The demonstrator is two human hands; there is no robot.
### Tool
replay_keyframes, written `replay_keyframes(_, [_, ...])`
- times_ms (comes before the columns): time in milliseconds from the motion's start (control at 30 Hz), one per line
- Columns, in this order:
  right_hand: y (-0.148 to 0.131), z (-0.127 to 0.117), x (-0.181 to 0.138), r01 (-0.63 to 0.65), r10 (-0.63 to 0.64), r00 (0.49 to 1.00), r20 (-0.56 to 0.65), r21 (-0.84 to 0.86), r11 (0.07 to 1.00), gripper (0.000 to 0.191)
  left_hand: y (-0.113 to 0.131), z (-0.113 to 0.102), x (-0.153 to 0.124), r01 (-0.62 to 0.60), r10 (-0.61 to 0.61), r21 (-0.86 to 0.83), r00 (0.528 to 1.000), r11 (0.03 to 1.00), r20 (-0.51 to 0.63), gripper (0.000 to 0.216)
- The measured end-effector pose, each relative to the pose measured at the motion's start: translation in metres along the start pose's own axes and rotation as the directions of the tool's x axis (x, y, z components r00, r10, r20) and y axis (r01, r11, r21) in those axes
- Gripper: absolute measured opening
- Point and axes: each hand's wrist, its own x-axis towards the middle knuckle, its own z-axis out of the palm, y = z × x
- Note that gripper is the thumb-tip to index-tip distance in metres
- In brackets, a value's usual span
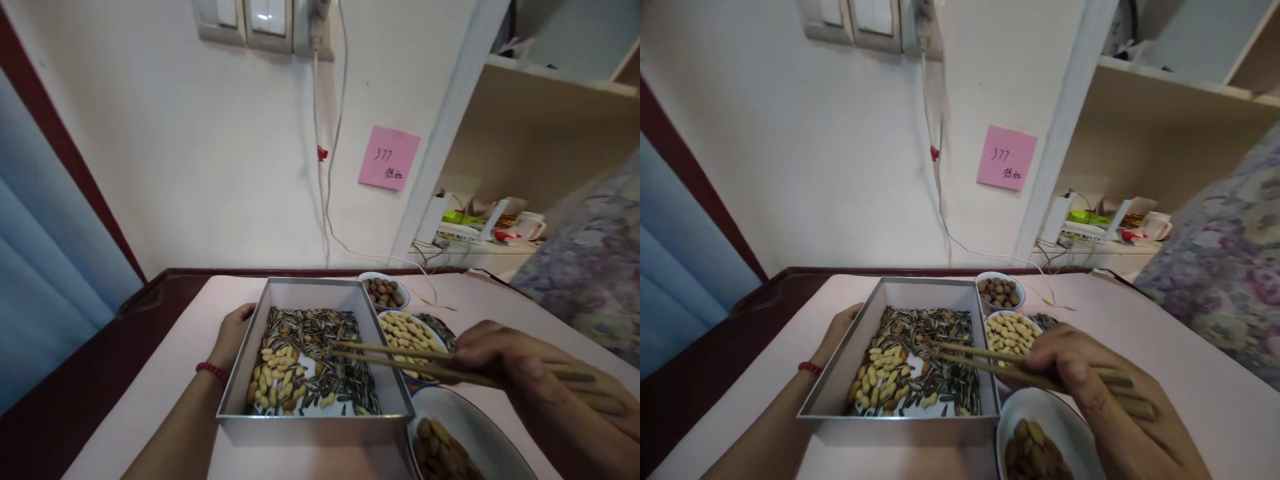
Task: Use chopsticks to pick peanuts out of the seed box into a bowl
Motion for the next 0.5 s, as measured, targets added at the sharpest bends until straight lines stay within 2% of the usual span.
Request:
replay_keyframes(33, [-0.001,0.005,0.001,-0.03,0.032,0.995,0.09,-0.024,0.999,0.031,0.0,0.001,0.0,0.007,-0.007,-0.011,1.0,1.0,-0.007,0.032])
replay_keyframes(100, [-0.003,0.015,0.004,-0.055,0.065,0.95,0.304,-0.039,0.998,0.034,-0.001,0.002,0.0,0.024,-0.024,-0.031,1.0,0.999,-0.016,0.031])
replay_keyframes(167, [-0.005,0.027,0.008,-0.051,0.045,0.875,0.483,0.001,0.999,0.036,-0.002,0.003,-0.001,0.035,-0.036,-0.045,0.999,0.998,-0.02,0.031])
replay_keyframes(233, [-0.011,0.039,0.013,-0.057,0.024,0.793,0.609,0.036,0.998,0.036,-0.002,0.003,-0.001,0.04,-0.042,-0.051,0.999,0.998,-0.023,0.031])
replay_keyframes(300, [-0.016,0.052,0.017,-0.093,0.051,0.758,0.651,0.03,0.995,0.037,-0.003,0.003,-0.001,0.047,-0.048,-0.054,0.998,0.997,-0.027,0.031])
replay_keyframes(367, [-0.016,0.061,0.021,-0.133,0.094,0.75,0.655,0.009,0.991,0.038,-0.003,0.003,-0.001,0.063,-0.064,-0.059,0.998,0.996,-0.024,0.031])
replay_keyframes(500, [0.004,0.06,0.035,-0.129,0.115,0.826,0.551,-0.014,0.992,0.035,-0.004,0.003,0.0,0.09,-0.091,-0.071,0.996,0.993,-0.01,0.03])
